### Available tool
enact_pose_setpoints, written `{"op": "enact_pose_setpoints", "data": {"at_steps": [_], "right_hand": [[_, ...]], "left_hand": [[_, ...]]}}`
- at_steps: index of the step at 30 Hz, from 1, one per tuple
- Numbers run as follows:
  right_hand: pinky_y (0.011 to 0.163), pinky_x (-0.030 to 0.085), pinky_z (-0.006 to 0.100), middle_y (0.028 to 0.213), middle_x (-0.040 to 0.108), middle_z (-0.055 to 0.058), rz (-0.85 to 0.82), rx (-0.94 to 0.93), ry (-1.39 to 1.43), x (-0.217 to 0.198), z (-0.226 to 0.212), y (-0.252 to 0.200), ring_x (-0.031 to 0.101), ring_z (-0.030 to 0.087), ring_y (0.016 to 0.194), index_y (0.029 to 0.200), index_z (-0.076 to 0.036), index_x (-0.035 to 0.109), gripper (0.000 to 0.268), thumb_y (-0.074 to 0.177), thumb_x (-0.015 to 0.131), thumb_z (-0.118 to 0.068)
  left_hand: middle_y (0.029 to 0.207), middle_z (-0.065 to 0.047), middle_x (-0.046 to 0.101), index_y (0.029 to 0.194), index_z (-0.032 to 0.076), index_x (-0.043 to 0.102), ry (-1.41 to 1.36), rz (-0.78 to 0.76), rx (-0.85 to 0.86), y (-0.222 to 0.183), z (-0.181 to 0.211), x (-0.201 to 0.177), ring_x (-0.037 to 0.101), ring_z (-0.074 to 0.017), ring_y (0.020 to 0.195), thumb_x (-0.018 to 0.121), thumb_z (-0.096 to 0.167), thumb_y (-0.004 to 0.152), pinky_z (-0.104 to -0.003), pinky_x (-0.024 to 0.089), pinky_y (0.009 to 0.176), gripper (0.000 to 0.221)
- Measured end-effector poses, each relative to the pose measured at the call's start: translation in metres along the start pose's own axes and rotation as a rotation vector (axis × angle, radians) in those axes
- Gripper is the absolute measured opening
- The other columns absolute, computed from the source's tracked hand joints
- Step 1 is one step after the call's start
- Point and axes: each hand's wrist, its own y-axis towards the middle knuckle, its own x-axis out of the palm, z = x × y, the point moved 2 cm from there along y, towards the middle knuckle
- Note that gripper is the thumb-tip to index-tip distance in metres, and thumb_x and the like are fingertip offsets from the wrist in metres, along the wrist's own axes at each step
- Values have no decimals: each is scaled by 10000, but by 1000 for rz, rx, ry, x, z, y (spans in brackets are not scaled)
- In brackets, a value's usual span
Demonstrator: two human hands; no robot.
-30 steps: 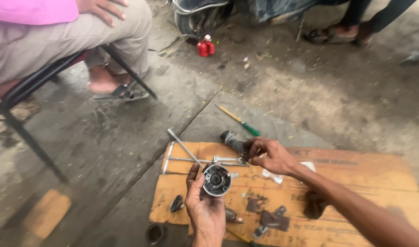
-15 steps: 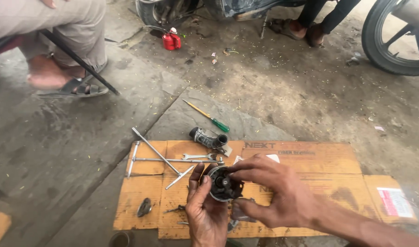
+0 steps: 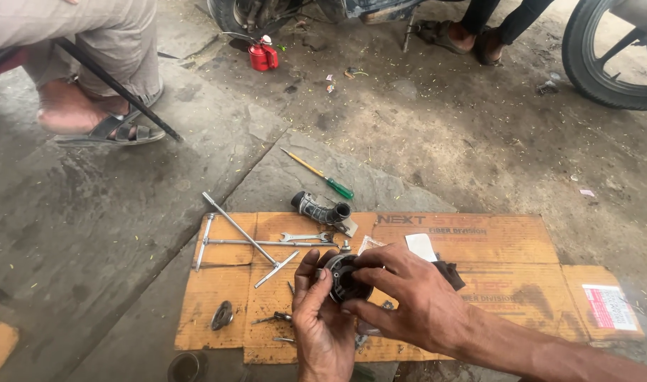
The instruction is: Repairing and assembling a motorcycle starter motor component using various hand tools.
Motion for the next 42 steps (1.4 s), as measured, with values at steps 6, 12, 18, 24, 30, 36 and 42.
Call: {"op": "enact_pose_setpoints", "data": {"at_steps": [6,12,18,24,30,36,42], "right_hand": [[841,595,406,1199,678,177,-157,-32,4,-8,-1,5,682,316,1069,1080,31,748,361,812,827,-197],[806,641,310,1188,723,124,-186,13,-10,-2,15,-2,707,233,1061,1062,-33,774,272,809,712,44],[852,608,340,1114,739,81,-214,-235,-125,-14,13,5,680,220,1031,1042,-68,784,284,771,736,6],[696,604,306,981,765,69,-157,-146,57,-4,6,0,726,190,870,1001,-84,789,223,782,817,-51],[620,579,355,839,751,76,2,45,94,7,-12,-1,720,231,768,949,-62,797,278,675,821,-16],[623,587,355,847,752,73,67,64,90,14,-9,-4,736,226,766,963,-58,776,269,699,822,-34],[614,578,362,826,750,79,91,82,72,17,-9,-5,737,236,748,925,-59,769,231,707,843,-59]], "left_hand": [[1124,-96,651,1286,156,536,18,76,-18,-1,4,-1,660,-215,1018,579,154,877,-360,555,797,412],[1133,-115,653,1284,96,549,-49,47,36,3,4,-5,654,-220,1058,597,111,869,-372,566,939,418],[1117,-117,662,1258,100,559,-64,56,36,7,3,-9,657,-220,1041,594,133,875,-385,555,915,386],[1086,-97,649,1248,119,564,-59,137,41,6,4,-9,646,-198,1009,588,163,900,-371,549,903,352],[1096,-74,652,1260,138,550,-24,57,83,4,4,-10,647,-195,995,588,186,900,-357,522,790,365],[1089,-74,650,1278,136,536,29,91,48,-2,4,-1,635,-188,1000,571,170,893,-366,505,847,387],[1094,-74,643,1274,133,525,-3,44,24,-5,4,4,640,-187,1010,569,158,880,-377,528,890,397]]}}
